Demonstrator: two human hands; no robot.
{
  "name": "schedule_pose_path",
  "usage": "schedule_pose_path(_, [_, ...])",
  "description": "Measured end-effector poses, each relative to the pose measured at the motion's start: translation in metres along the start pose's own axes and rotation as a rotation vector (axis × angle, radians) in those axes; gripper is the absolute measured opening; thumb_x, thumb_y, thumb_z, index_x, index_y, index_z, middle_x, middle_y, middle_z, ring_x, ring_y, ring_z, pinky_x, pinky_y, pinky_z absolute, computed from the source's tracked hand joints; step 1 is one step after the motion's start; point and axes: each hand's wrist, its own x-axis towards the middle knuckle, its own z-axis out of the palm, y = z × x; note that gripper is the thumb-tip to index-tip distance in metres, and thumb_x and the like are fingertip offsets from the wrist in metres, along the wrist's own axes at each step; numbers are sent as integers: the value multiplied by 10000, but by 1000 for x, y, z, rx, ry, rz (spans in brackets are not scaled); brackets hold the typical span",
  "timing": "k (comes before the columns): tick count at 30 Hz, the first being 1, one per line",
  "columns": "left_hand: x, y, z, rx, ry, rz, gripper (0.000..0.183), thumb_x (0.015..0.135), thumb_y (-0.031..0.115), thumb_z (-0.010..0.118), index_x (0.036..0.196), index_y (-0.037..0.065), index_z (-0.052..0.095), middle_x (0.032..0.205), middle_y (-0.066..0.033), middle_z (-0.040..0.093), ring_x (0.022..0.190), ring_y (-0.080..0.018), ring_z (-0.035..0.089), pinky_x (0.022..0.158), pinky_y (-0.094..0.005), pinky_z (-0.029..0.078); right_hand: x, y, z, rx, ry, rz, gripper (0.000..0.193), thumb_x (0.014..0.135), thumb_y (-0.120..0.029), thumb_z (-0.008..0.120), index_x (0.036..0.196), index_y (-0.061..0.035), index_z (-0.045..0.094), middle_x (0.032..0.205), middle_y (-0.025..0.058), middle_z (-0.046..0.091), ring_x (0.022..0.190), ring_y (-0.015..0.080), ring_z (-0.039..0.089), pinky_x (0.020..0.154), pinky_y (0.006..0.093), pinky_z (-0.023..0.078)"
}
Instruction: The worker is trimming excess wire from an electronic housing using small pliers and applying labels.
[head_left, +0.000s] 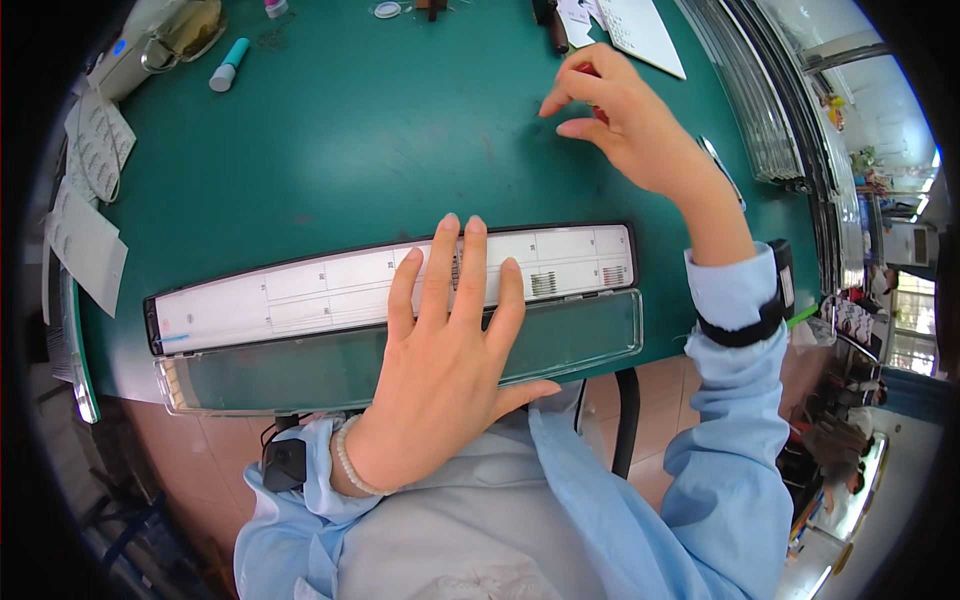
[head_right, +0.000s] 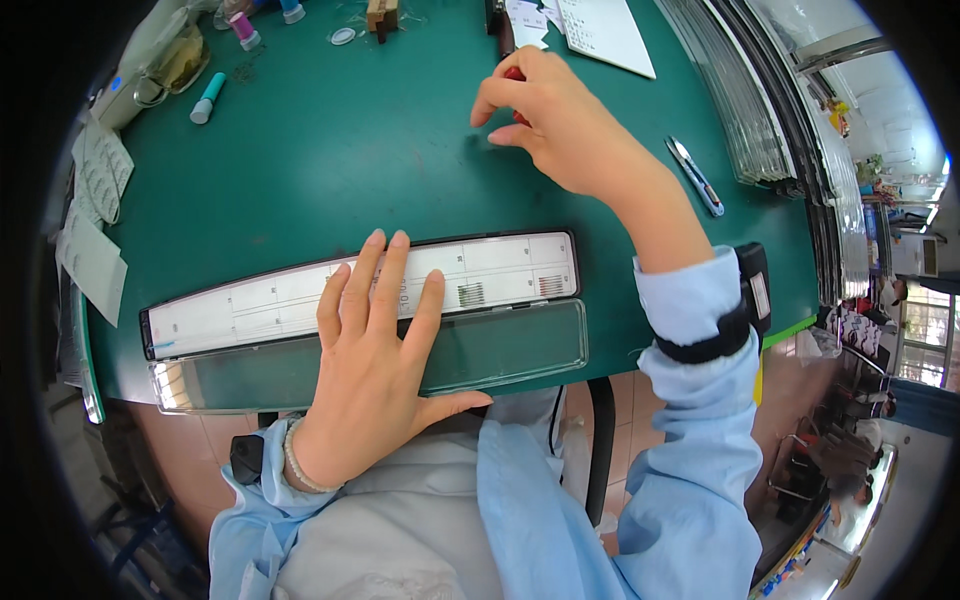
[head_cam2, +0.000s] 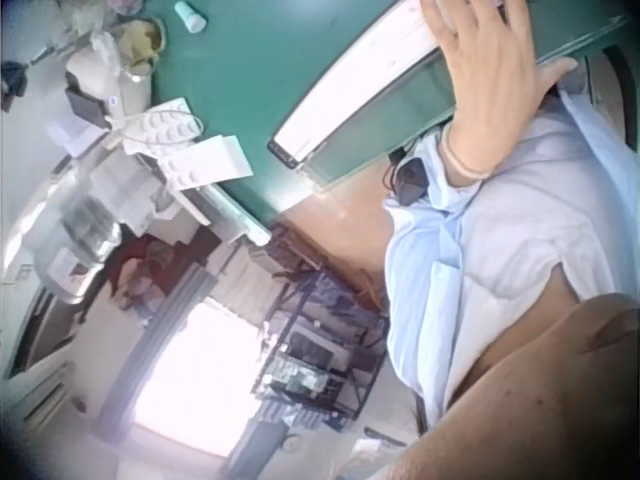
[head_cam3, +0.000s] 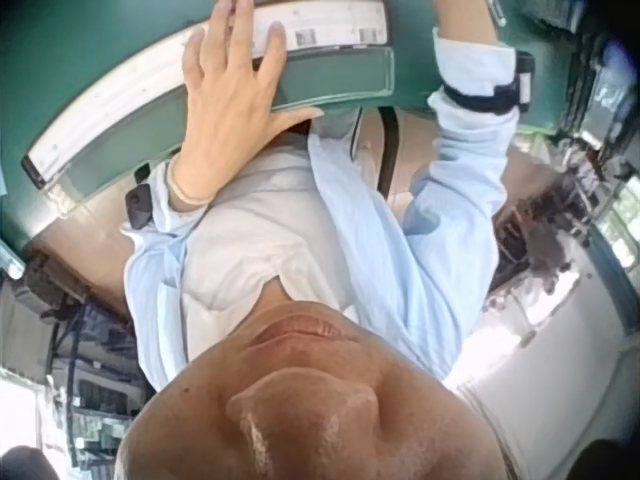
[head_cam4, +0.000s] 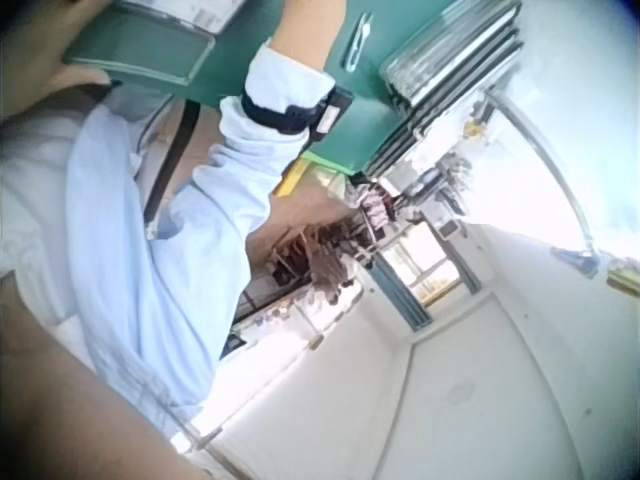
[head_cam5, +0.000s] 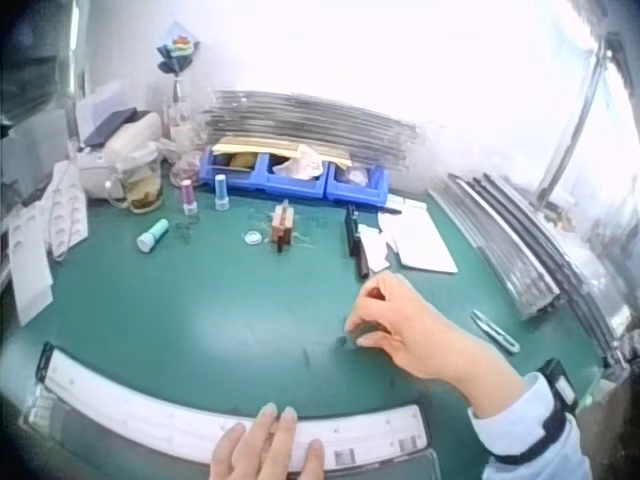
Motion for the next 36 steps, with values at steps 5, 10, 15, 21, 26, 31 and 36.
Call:
schedule_pose_path(5, [0, -1, 1, -17, 10, 4, 897, 644, 544, 803, 1277, -32, 536, 1461, -323, 331, 1379, -475, 288, 1097, -588, 239, 14, 9, 9, 82, -141, 127, 185, 813, -14, 717, 945, -86, 610, 1032, 50, 480, 917, 189, 472, 739, 288, 424])
schedule_pose_path(10, [0, 2, 0, -14, 22, 9, 888, 639, 520, 814, 1279, -31, 539, 1459, -320, 334, 1373, -472, 300, 1098, -577, 247, 14, 16, 10, 47, -198, 162, 162, 831, -40, 714, 916, -69, 579, 1044, 64, 485, 916, 200, 490, 757, 307, 433])
schedule_pose_path(15, [-7, -4, -9, -1, -9, -12, 897, 631, 474, 832, 1304, -27, 515, 1464, -296, 350, 1379, -464, 306, 1108, -572, 237, -5, -18, -7, -137, 80, 65, 141, 842, 13, 678, 865, -50, 553, 1106, 116, 508, 963, 260, 534, 817, 335, 453])
schedule_pose_path(21, [-16, 2, -15, -17, 5, 23, 848, 666, 509, 787, 1273, -31, 541, 1436, -249, 420, 1329, -434, 387, 1055, -544, 286, -53, -68, -20, -180, 44, 64, 168, 757, -34, 705, 833, -32, 556, 1095, 130, 529, 994, 320, 513, 859, 400, 407])
schedule_pose_path(26, [2, 25, 4, -86, 154, 73, 762, 741, 480, 744, 1258, -48, 557, 1387, -262, 468, 1277, -446, 436, 988, -527, 338, -73, -79, -1, -193, -15, 143, 232, 682, 59, 687, 807, -41, 518, 1152, 151, 516, 1034, 323, 503, 860, 400, 399])
schedule_pose_path(31, [19, 26, 19, -95, 73, 22, 791, 748, 458, 747, 1305, -60, 530, 1436, -296, 389, 1340, -478, 358, 1052, -564, 297, -80, -84, 10, -261, -45, 212, 225, 690, 34, 695, 828, -35, 530, 1161, 139, 512, 1014, 313, 507, 867, 406, 400])
schedule_pose_path(36, [19, 25, 20, -41, 2, 7, 839, 722, 552, 733, 1373, 64, 531, 1471, -289, 342, 1368, -475, 310, 1075, -565, 268, -82, -85, 0, -118, 65, 226, 234, 727, 27, 699, 879, -39, 534, 1150, 121, 517, 993, 280, 509, 814, 360, 427])
